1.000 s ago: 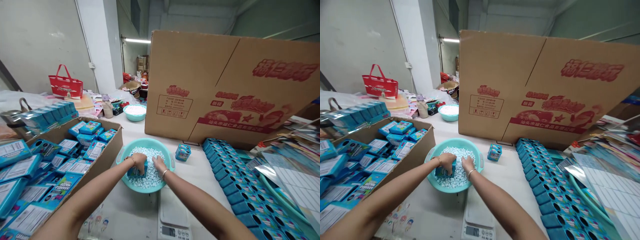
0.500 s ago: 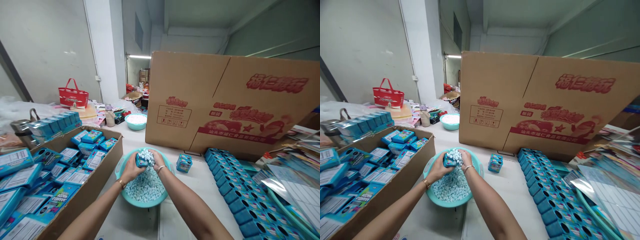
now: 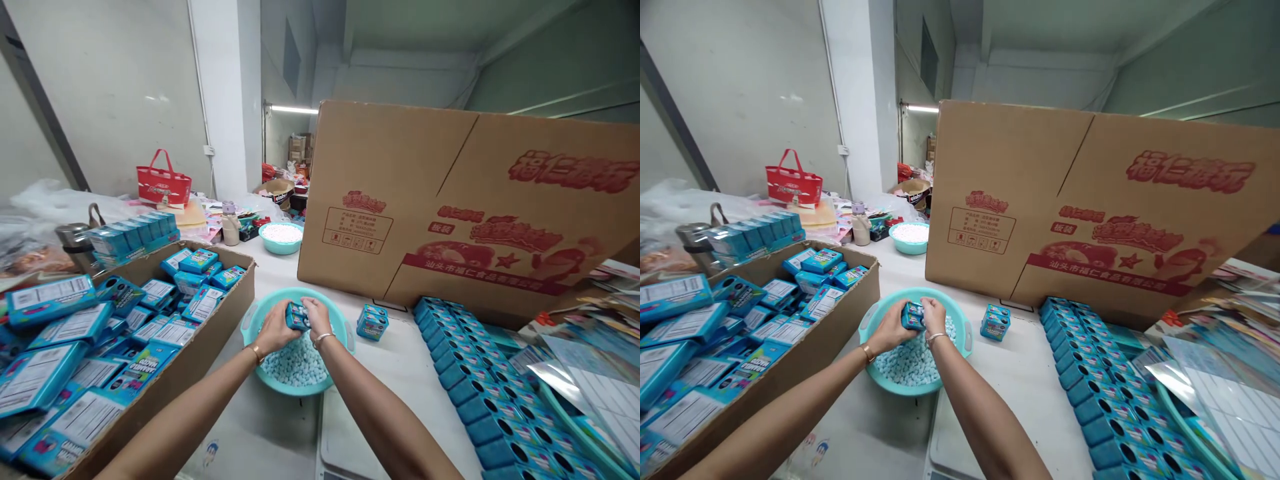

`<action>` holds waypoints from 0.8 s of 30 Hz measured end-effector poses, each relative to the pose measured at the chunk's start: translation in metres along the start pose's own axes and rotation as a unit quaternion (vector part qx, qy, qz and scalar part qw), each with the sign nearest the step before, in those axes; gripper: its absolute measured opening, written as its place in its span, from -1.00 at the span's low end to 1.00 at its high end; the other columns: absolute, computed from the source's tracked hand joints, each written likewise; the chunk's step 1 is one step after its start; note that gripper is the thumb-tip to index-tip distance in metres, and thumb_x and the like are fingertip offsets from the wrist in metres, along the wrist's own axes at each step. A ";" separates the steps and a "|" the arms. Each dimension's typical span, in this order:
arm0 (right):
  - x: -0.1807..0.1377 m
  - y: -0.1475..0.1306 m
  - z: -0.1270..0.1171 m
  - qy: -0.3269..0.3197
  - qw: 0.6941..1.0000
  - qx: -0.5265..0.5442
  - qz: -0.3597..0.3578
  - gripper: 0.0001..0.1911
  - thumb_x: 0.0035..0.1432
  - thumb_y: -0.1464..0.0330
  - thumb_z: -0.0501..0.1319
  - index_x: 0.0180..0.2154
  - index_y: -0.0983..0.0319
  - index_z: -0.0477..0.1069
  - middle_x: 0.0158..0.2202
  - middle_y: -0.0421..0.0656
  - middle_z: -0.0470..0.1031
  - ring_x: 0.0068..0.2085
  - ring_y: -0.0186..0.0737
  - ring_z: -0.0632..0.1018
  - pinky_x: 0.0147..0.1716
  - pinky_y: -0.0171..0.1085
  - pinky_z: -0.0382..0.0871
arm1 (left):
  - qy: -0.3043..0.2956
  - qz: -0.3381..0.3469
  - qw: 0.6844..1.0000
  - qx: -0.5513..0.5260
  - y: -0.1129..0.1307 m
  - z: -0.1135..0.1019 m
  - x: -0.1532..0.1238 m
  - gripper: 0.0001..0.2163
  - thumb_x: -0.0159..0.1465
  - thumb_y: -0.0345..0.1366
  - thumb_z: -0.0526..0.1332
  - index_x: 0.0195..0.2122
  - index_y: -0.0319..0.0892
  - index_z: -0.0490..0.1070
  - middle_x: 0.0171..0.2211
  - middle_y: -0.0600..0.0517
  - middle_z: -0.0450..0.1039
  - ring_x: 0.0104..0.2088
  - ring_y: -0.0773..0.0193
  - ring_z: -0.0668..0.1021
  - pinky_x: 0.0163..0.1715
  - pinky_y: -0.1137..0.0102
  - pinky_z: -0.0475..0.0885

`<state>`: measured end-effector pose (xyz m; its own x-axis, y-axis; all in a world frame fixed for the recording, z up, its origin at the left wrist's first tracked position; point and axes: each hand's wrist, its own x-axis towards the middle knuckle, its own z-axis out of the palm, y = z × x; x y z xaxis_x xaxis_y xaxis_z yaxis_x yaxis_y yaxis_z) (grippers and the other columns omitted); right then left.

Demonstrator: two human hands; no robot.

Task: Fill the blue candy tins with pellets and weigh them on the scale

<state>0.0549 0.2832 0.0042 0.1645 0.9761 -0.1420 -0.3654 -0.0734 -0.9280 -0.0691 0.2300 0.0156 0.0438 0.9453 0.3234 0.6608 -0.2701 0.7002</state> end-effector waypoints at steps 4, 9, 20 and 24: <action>-0.017 0.002 0.003 -0.008 1.000 -0.015 -0.016 -0.85 -0.11 0.27 0.31 -0.49 0.23 0.52 -0.45 -0.21 0.54 -0.33 -0.21 0.48 -0.31 -0.31 0.31 | 0.002 -0.001 1.000 0.016 0.003 0.003 -0.004 -0.41 -0.11 -0.39 0.37 0.02 -0.15 0.35 -0.03 -0.12 0.44 0.05 -0.11 0.45 0.08 0.08 0.29; -0.031 -0.008 0.001 -0.045 0.998 -0.031 -0.012 -0.67 0.02 0.07 0.27 -0.39 0.20 0.57 -0.24 -0.13 0.60 -0.14 -0.12 0.52 -0.17 -0.27 0.33 | 0.013 -0.016 1.000 -0.017 0.004 0.008 -0.008 -0.40 -0.13 -0.42 0.37 0.01 -0.13 0.36 -0.02 -0.10 0.44 0.08 -0.10 0.43 0.12 0.08 0.25; -0.016 -0.022 -0.007 -0.082 0.991 -0.102 -0.001 -0.38 0.00 -0.15 0.18 -0.30 0.28 0.58 -0.23 -0.01 0.60 -0.15 -0.03 0.55 -0.17 -0.20 0.37 | -0.002 -0.044 0.977 -0.206 0.008 0.003 -0.019 -0.38 -0.08 -0.32 0.43 0.03 -0.15 0.29 -0.13 0.02 0.48 -0.13 0.10 0.55 -0.11 0.28 0.45; -0.011 -0.021 -0.011 -0.092 0.986 -0.142 -0.012 -0.38 0.01 -0.15 0.14 -0.32 0.27 0.57 -0.25 -0.04 0.60 -0.17 -0.05 0.53 -0.18 -0.21 0.35 | -0.011 -0.053 0.969 -0.239 0.011 -0.002 -0.020 -0.36 -0.11 -0.32 0.46 0.02 -0.16 0.31 -0.13 0.02 0.47 -0.13 0.10 0.54 -0.12 0.30 0.45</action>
<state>0.0704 0.2720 0.0215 -0.0086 0.9969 -0.0778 -0.0883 -0.0782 -0.9930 -0.0645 0.2081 0.0184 0.0145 0.9745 0.2239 0.2398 -0.2208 0.9454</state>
